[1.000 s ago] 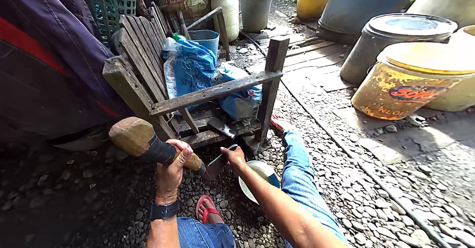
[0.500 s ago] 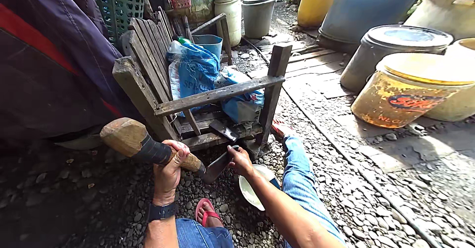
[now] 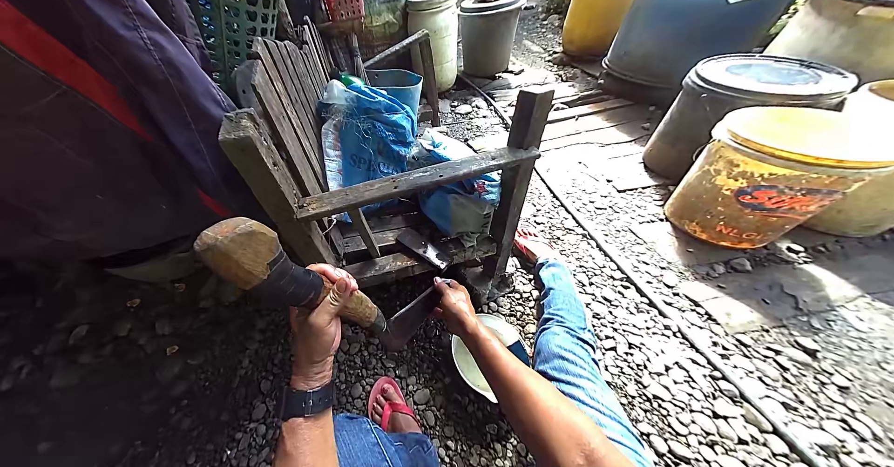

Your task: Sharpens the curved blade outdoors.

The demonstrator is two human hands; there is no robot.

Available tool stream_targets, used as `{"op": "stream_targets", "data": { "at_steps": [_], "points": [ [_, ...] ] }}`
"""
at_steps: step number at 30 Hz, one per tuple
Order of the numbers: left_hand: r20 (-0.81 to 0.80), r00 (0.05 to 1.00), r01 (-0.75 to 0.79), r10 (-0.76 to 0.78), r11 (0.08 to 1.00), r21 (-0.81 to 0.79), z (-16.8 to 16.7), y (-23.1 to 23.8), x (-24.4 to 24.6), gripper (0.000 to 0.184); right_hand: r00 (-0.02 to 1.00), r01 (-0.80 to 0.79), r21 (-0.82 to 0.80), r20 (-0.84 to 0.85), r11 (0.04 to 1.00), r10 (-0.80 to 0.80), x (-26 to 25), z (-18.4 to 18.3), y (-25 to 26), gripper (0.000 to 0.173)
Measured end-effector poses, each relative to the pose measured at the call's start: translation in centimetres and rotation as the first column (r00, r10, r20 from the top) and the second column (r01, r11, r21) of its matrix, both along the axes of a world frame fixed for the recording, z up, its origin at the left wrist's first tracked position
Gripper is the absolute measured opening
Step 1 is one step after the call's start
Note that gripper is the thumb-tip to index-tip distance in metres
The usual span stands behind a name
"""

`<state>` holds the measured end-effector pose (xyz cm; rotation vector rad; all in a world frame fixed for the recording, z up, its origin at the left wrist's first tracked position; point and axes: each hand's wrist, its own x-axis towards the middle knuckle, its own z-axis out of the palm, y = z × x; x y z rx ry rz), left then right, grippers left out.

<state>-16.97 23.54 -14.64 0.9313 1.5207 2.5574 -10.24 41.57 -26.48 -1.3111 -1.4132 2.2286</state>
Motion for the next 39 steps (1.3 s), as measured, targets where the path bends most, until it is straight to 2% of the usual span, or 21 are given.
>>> {"op": "stream_targets", "data": {
  "at_steps": [3,4,6,8,11,14,19,32,39],
  "points": [
    [0.199,0.95,-0.232,0.24,0.971,-0.061,0.9,0.4,0.5,0.022,0.979,0.108,-0.188,-0.149,0.976,-0.137,0.1,0.2,0.0,0.027],
    [0.304,0.899,-0.302,0.314,0.949,-0.085,1.2,0.5,0.5,0.023,0.951,0.14,-0.307,-0.223,0.941,-0.214,0.0,0.2,0.2,0.029],
    [0.496,0.761,-0.404,0.418,0.904,-0.141,2.1,0.5,0.3,0.021,0.884,0.109,-0.511,-0.343,0.853,-0.319,0.0,0.1,0.8,0.041],
    [0.609,0.653,-0.448,0.451,0.878,-0.17,2.5,0.1,-0.2,0.02,0.824,0.014,-0.596,-0.448,0.803,-0.347,0.1,0.0,1.1,0.053],
    [0.679,0.582,-0.472,0.446,0.866,-0.165,2.6,-0.5,-0.6,0.022,0.769,-0.027,-0.658,-0.495,0.752,-0.405,-0.1,0.8,1.0,0.06],
    [0.672,0.587,-0.485,0.452,0.861,-0.155,2.7,-0.7,-0.7,0.021,0.774,0.041,-0.699,-0.429,0.714,-0.465,-0.7,1.8,0.5,0.056],
    [0.663,0.599,-0.491,0.448,0.86,-0.138,2.8,-0.7,-0.7,0.021,0.766,0.107,-0.697,-0.397,0.709,-0.505,-0.7,2.2,0.2,0.049],
    [0.661,0.608,-0.486,0.44,0.864,-0.128,2.8,-0.6,-0.7,0.022,0.759,0.163,-0.708,-0.356,0.688,-0.546,-0.7,2.5,0.1,0.042],
    [0.661,0.629,-0.473,0.409,0.876,-0.092,2.7,-0.5,-0.7,0.023,0.702,0.077,-0.688,-0.477,0.722,-0.529,-0.6,1.8,0.5,0.043]
  ]
}}
